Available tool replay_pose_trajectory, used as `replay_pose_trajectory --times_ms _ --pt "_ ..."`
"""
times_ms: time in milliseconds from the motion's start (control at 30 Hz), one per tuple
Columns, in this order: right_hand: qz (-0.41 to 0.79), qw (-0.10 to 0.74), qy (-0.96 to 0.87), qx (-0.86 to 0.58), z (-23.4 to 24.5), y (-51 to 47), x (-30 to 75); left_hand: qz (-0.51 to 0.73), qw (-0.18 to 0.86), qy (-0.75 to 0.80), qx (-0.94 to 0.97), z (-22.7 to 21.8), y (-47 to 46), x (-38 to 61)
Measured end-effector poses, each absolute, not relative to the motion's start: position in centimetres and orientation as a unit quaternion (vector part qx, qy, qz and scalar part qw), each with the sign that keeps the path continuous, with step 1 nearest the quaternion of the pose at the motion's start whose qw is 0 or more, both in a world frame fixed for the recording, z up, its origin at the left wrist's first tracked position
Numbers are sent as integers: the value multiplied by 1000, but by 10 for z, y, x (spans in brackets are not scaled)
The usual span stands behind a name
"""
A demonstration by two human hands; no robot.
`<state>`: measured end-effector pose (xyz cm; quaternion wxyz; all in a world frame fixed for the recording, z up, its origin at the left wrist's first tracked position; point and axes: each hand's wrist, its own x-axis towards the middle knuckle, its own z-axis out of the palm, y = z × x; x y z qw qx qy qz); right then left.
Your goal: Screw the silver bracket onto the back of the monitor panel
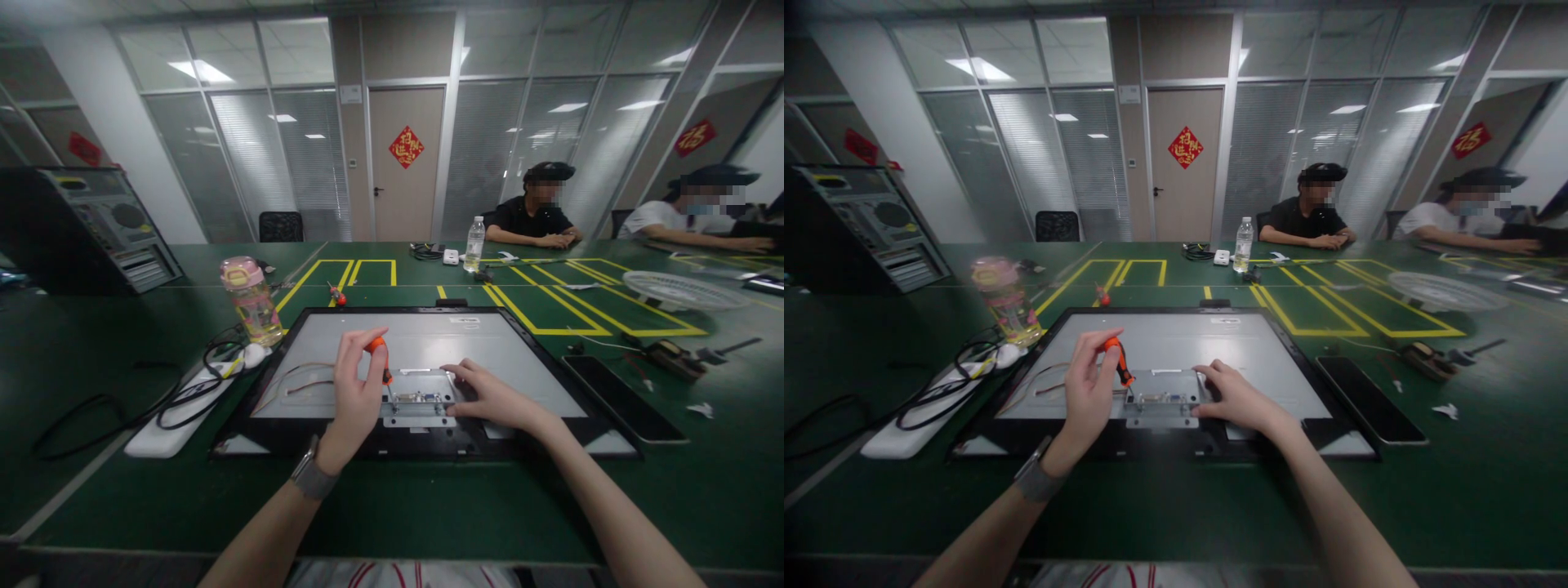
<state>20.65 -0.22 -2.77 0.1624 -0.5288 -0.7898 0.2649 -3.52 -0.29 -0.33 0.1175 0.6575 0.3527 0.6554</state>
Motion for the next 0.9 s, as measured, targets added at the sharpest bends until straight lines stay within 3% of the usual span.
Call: replay_pose_trajectory --times_ms 200,700,900 --pt "269 161 -789 -528 -27 -2 206 659 176 335 650 -7 -3 -37" --pt "270 170 -789 -525 -28 -3 207 667 109 337 656 -6 -2 -37" --pt "271 169 -789 -525 -28 -3 206 653 155 317 670 -6 -3 -38"
